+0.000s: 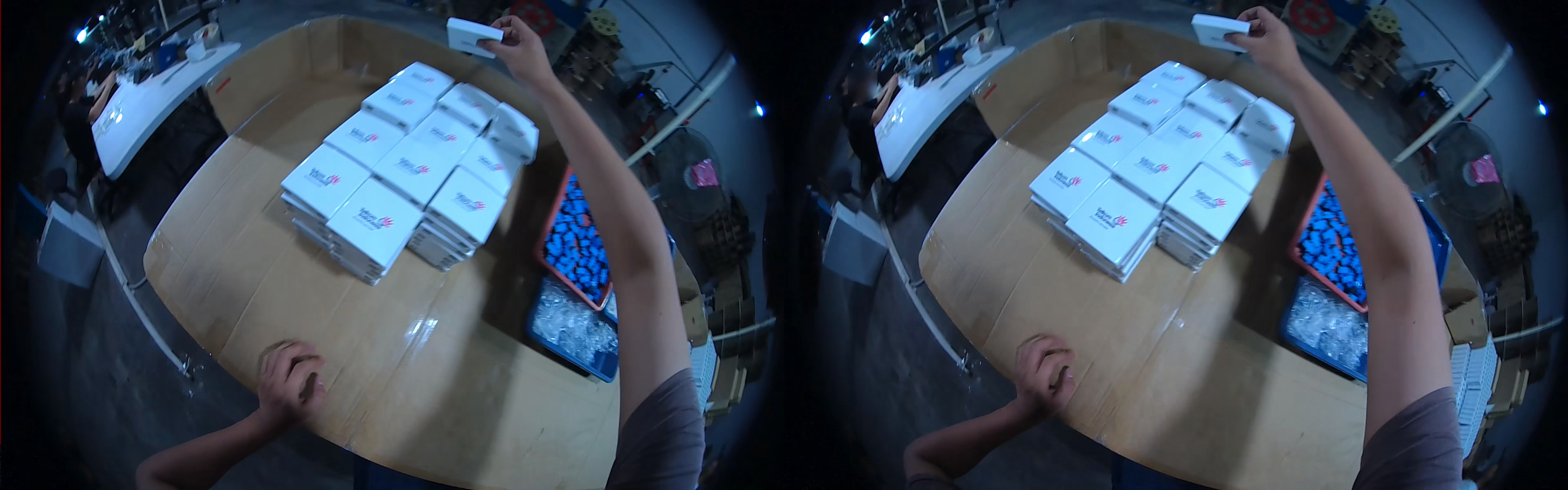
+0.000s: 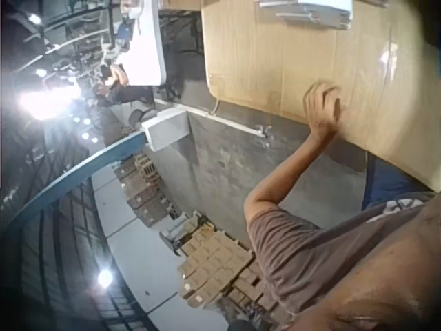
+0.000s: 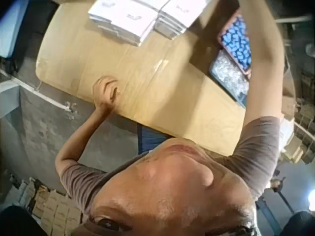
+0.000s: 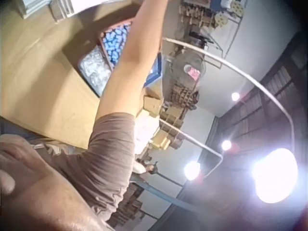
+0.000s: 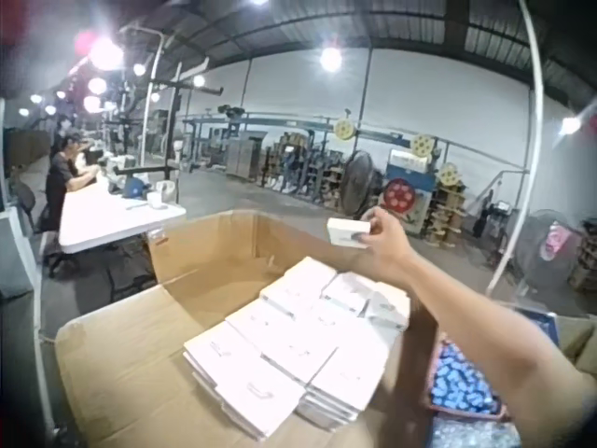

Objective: Assembling and packing electronic components into white boxes.

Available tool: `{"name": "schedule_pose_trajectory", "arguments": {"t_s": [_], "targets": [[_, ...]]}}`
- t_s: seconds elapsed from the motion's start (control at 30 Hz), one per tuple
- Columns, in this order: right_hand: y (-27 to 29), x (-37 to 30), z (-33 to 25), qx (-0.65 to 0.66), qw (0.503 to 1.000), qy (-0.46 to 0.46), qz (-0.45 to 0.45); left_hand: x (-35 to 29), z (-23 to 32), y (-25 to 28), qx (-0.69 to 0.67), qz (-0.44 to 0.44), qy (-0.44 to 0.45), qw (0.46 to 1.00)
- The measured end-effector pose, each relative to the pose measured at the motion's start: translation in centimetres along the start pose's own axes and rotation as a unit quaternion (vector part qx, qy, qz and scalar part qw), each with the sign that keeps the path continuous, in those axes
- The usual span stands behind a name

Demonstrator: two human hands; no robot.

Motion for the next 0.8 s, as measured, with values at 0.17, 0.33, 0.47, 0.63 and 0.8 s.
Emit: {"name": "schedule_pose_trajectory", "arguments": {"t_s": [0.17, 0.33, 0.47, 0.63, 0.8], "targets": [[6.6, -10.5, -12.2, 0.034, 0.996, 0.076, 0.035, -1.1, -0.3, 0.1, -0.015, 0.071, -0.018, 0.997], [11.2, -22.4, -20.6, 0.098, 0.989, 0.107, 0.042, -2.1, -0.3, -1.0, -0.044, 0.068, -0.06, 0.995], [13.7, -32.0, -26.1, 0.27, 0.96, 0.059, 0.048, -2.0, 0.6, -0.2, -0.066, 0.108, -0.034, 0.991], [15.1, -42.5, -31.1, 0.242, 0.964, -0.01, 0.113, -1.4, 6.4, 0.1, 0.106, 0.127, -0.093, 0.982], [13.1, -53.7, -31.2, 0.314, 0.938, -0.1, 0.109, -0.3, 17.2, -8.9, -0.363, -0.06, 0.039, 0.929]]}}
Point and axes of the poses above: each hand's wrist, its own x-axis towards the middle knuckle, its own y-axis out of the back of the hand, z = x × y, the point moved 7 cm from there along x, towards the middle knuckle, and after that the axes turned 13 degrees about -z, right-handed, at the moved point
